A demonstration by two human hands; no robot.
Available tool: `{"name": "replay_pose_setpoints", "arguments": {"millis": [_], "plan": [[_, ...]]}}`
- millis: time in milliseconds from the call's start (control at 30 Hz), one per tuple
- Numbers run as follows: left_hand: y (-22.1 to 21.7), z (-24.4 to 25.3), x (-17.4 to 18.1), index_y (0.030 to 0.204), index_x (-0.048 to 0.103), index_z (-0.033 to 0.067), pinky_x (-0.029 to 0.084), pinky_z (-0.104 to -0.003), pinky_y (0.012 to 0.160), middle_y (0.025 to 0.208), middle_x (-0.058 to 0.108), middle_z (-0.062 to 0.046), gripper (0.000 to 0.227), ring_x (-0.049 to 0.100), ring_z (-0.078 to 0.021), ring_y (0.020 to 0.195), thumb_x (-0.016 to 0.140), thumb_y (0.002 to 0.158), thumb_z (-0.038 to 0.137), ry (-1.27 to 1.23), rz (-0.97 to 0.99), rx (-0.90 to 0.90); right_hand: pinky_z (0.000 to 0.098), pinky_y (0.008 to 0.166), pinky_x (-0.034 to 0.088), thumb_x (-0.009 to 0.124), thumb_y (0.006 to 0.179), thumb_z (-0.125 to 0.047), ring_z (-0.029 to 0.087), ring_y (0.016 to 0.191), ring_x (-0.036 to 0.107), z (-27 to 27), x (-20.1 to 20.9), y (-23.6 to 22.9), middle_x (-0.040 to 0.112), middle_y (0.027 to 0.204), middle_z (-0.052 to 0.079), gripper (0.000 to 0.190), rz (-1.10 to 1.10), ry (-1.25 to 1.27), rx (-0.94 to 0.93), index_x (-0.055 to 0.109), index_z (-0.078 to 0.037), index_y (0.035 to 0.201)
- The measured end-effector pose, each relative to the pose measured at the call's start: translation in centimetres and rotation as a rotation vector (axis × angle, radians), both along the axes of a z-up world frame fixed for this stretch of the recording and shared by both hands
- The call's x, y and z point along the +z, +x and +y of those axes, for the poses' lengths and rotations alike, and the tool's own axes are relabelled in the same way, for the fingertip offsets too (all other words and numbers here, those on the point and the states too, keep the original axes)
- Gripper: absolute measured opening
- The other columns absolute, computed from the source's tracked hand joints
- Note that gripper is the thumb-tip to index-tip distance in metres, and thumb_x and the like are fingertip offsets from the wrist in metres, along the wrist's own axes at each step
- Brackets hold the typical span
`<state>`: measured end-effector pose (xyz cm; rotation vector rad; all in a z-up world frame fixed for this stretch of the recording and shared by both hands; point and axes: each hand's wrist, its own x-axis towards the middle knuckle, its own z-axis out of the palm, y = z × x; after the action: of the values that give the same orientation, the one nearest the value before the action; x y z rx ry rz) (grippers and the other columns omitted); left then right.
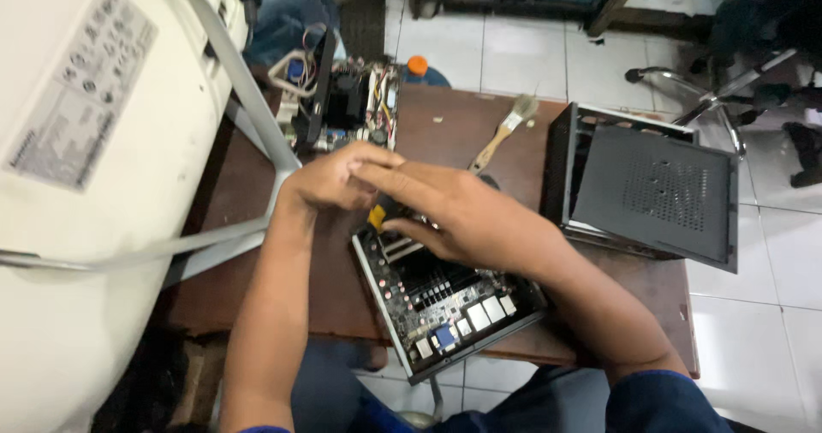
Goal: The person uses a screwdriver to remove screws from a motherboard and then places the motherboard into a computer case. They then use the screwdriver to secure the motherboard inside the case.
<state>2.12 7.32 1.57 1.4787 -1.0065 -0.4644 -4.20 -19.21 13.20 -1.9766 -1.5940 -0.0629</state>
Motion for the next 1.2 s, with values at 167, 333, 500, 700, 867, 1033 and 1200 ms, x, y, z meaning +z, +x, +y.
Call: {"name": "replay_pose_setpoints", "arguments": {"millis": [167, 333, 500, 700, 867, 1033, 1200], "plan": [[-1.7, 1.1, -0.2, 0.153, 0.046, -0.0102, 0.058, -0.035, 0.108, 0.148, 0.061, -0.019, 0.098, 0.063, -0.0249, 0.135, 0.096, 0.07, 0.01, -0.141, 0.386, -0.065, 0.0535, 0.103, 0.054, 0.067, 0.111, -0.017, 0.045, 0.123, 0.067, 0.4, -0.3, 0.4, 0.066, 0.142, 0.027, 0.061, 0.028, 0.02, -0.028, 0.036, -0.007, 0.162], [-1.8, 0.4, 1.7, 0.135, 0.067, -0.0031, 0.062, -0.026, 0.072, 0.117, 0.072, -0.007, 0.08, 0.07, -0.0124, 0.099, 0.1, 0.065, 0.014, 0.083, 0.287, 0.051, 0.0486, 0.091, 0.053, 0.067, 0.11, -0.027, 0.037, 0.104, 0.063, 0.1, 0.4, 1.0, 0.068, 0.125, 0.018, 0.053, 0.001, 0.01, -0.081, 0.049, -0.013, 0.157], [-2.9, -0.6, 2.1, 0.112, 0.079, -0.0102, 0.07, -0.038, 0.065, 0.091, 0.081, -0.025, 0.049, 0.082, -0.0295, 0.082, 0.097, 0.066, -0.01, -0.073, 0.342, 0.021, 0.0418, 0.087, 0.061, 0.061, 0.111, -0.017, 0.032, 0.095, 0.072, -1.0, 2.4, 1.8, 0.072, 0.1, 0.016, 0.028, -0.068, 0.151, -0.264, 0.072, -0.002, 0.132], [-3.7, -0.3, 3.9, 0.09, 0.082, -0.0089, 0.065, -0.037, 0.059, 0.081, 0.08, -0.019, 0.034, 0.078, -0.024, 0.079, 0.101, 0.062, -0.006, -0.113, 0.206, 0.117, 0.0566, 0.08, 0.062, 0.076, 0.091, -0.029, 0.044, 0.091, 0.077, -0.4, -2.3, 4.1, 0.077, 0.093, 0.02, 0.028, 0.054, -0.406, -0.363, 0.078, -0.007, 0.108], [-2.7, 0.2, 2.5, 0.091, 0.081, -0.011, 0.067, -0.037, 0.064, 0.085, 0.081, -0.02, 0.038, 0.079, -0.0242, 0.083, 0.101, 0.059, -0.008, -0.157, 0.176, 0.213, 0.0542, 0.07, 0.065, 0.081, 0.082, -0.031, 0.043, 0.082, 0.079, 0.2, -6.5, 5.8, 0.079, 0.086, 0.019, 0.023, -0.006, -0.628, -0.421, 0.085, -0.012, 0.095], [-2.5, 0.3, 2.8, 0.093, 0.082, -0.0122, 0.067, -0.037, 0.064, 0.085, 0.082, -0.019, 0.044, 0.078, -0.0231, 0.085, 0.103, 0.055, -0.007, -0.146, 0.128, 0.262, 0.0547, 0.068, 0.065, 0.083, 0.081, -0.035, 0.045, 0.081, 0.079, 0.1, -7.1, 6.3, 0.078, 0.086, 0.019, 0.023, -0.084, -0.656, -0.47, 0.086, -0.018, 0.097], [-2.4, 0.7, 2.6, 0.095, 0.079, -0.0124, 0.066, -0.038, 0.073, 0.091, 0.081, -0.019, 0.042, 0.076, -0.0229, 0.09, 0.102, 0.06, -0.007, -0.269, 0.111, 0.36, 0.0529, 0.068, 0.066, 0.082, 0.082, -0.03, 0.044, 0.083, 0.08, -1.1, -7.4, 6.9, 0.079, 0.086, 0.018, 0.02, -0.08, -0.701, -0.533, 0.086, -0.02, 0.098]]}}
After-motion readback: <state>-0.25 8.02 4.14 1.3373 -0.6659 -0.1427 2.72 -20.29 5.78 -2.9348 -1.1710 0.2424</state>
